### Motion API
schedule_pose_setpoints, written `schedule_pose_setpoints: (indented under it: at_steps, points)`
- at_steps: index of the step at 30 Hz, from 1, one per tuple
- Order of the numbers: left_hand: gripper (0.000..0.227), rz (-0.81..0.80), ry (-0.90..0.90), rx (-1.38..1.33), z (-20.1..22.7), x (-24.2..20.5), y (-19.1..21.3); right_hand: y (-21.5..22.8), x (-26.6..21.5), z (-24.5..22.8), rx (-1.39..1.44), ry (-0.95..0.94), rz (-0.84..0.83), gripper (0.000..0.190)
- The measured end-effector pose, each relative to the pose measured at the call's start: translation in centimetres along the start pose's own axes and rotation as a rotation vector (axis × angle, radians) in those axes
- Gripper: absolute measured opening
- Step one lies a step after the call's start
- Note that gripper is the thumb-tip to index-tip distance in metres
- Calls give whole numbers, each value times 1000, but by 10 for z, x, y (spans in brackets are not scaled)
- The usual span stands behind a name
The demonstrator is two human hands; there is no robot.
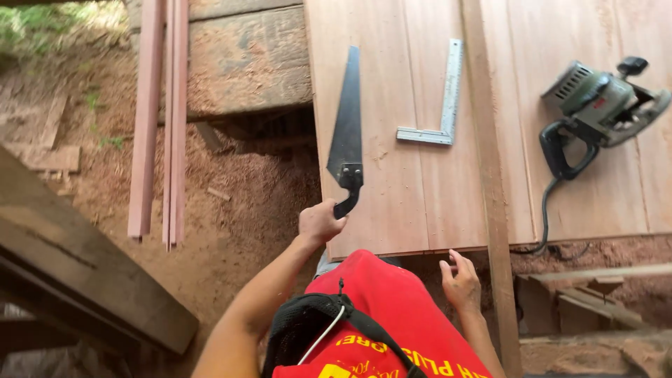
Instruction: The person uses a handheld router to cut a groove along the edge of a wooden plank. They then use a hammer to tap a smaller wooden strip into the groove, aligning it with the plank.
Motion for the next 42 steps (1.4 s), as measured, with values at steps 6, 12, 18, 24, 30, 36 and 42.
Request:
schedule_pose_setpoints:
  at_steps: [6,12,18,24,30,36,42]
  points:
    - [41,111,158,73,-45,-27,71,-15,57,-7,58,51,-85,44]
    - [45,33,304,290,-96,43,142,-28,76,-32,35,74,-135,47]
    - [55,24,312,433,-134,134,181,-49,68,-59,35,11,-40,47]
    - [66,68,218,576,-194,224,186,-78,28,-114,-18,-180,119,45]
    - [62,319,104,563,-245,298,201,-104,3,-210,-9,-356,135,46]
    - [45,-672,-83,-426,-194,201,270,-146,-17,-252,41,-438,72,51]
    - [57,-1428,-410,-432,-214,51,348,-165,24,-279,18,-453,95,51]
Point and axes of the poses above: each hand's wrist, its own x-axis towards the middle knuckle, its own y-axis out of the back of the hand, z = x × y, the point moved 3 cm from there along x, towards the middle knuckle, and after that the axes turned 12 degrees about y, right-handed, at the moved point
